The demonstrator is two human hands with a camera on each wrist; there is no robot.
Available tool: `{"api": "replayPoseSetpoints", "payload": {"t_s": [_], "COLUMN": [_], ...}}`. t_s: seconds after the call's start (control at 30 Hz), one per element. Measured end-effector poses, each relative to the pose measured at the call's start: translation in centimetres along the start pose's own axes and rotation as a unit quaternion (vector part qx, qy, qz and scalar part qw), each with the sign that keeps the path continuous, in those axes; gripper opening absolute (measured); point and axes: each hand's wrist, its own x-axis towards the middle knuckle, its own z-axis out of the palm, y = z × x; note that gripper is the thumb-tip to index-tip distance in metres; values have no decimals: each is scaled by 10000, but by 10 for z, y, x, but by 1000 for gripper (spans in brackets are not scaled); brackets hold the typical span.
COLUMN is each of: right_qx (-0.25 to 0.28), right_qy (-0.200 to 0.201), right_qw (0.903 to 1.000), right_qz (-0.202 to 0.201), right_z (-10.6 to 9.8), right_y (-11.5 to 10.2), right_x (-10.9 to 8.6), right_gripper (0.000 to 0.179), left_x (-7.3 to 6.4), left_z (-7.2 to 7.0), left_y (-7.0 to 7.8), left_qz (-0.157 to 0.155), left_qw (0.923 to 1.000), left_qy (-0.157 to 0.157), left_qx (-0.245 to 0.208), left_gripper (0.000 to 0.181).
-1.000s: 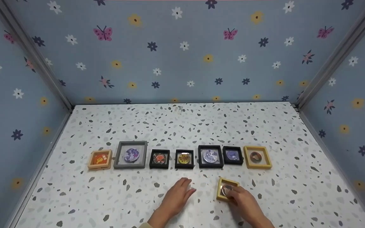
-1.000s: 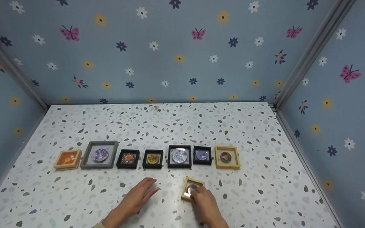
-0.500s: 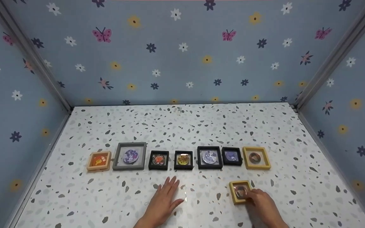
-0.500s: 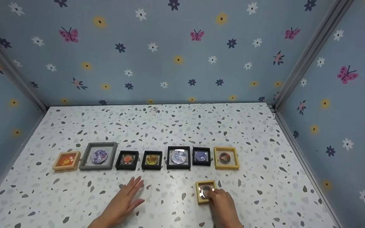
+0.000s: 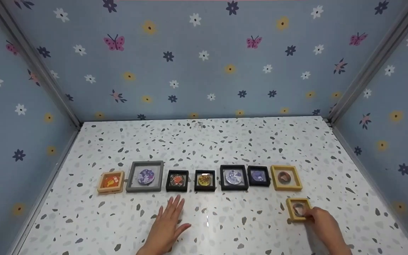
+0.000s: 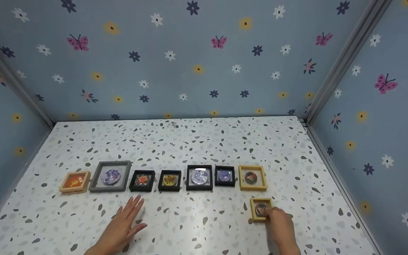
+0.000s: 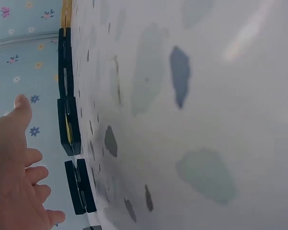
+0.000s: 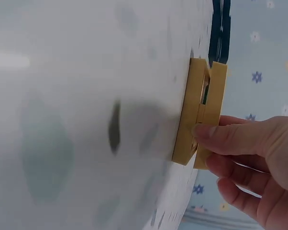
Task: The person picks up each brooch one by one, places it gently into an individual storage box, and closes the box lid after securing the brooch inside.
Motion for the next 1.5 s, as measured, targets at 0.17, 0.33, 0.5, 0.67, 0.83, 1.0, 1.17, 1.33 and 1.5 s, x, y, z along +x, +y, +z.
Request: {"api": "replayPoseSetpoints", "payload": {"t_s": [0.17, 0.33, 0.5, 0.67, 0.83, 1.0, 1.17, 1.33, 1.5], "right_qx": [23, 30, 101, 116, 46, 63, 134, 155, 130], "right_qy": [-137, -134, -47, 76, 471, 638, 626, 630, 590], "right_qw": [9997, 9996, 9997, 9998, 9986, 9973, 9975, 9976, 9979], "right_qz": [183, 263, 234, 125, -218, -344, -302, -240, -224], "right_z": [-10, -18, -25, -31, -32, -34, -34, -34, -36], "right_y": [21, 36, 48, 59, 65, 66, 65, 66, 63], "right_x": [9, 17, 28, 42, 53, 64, 76, 86, 87], "right_gripper": [23, 22, 21, 21, 19, 18, 20, 21, 21], "left_x": [-3, -4, -6, -8, -10, -12, -13, -13, -14], "left_z": [-3, -6, -8, -10, -11, -10, -11, -9, -7], "left_y": [-6, -11, -15, -20, -25, -29, -32, -33, -34], "left_qz": [-135, -215, -267, -397, -408, -524, -668, -694, -649], "left_qw": [9998, 9995, 9990, 9982, 9968, 9961, 9956, 9953, 9953], "left_qy": [21, 89, 195, 241, 341, 249, 126, 102, 171], "left_qx": [115, 205, 299, 392, 591, 672, 642, 664, 706], "left_gripper": [71, 72, 74, 73, 74, 76, 78, 79, 79]}}
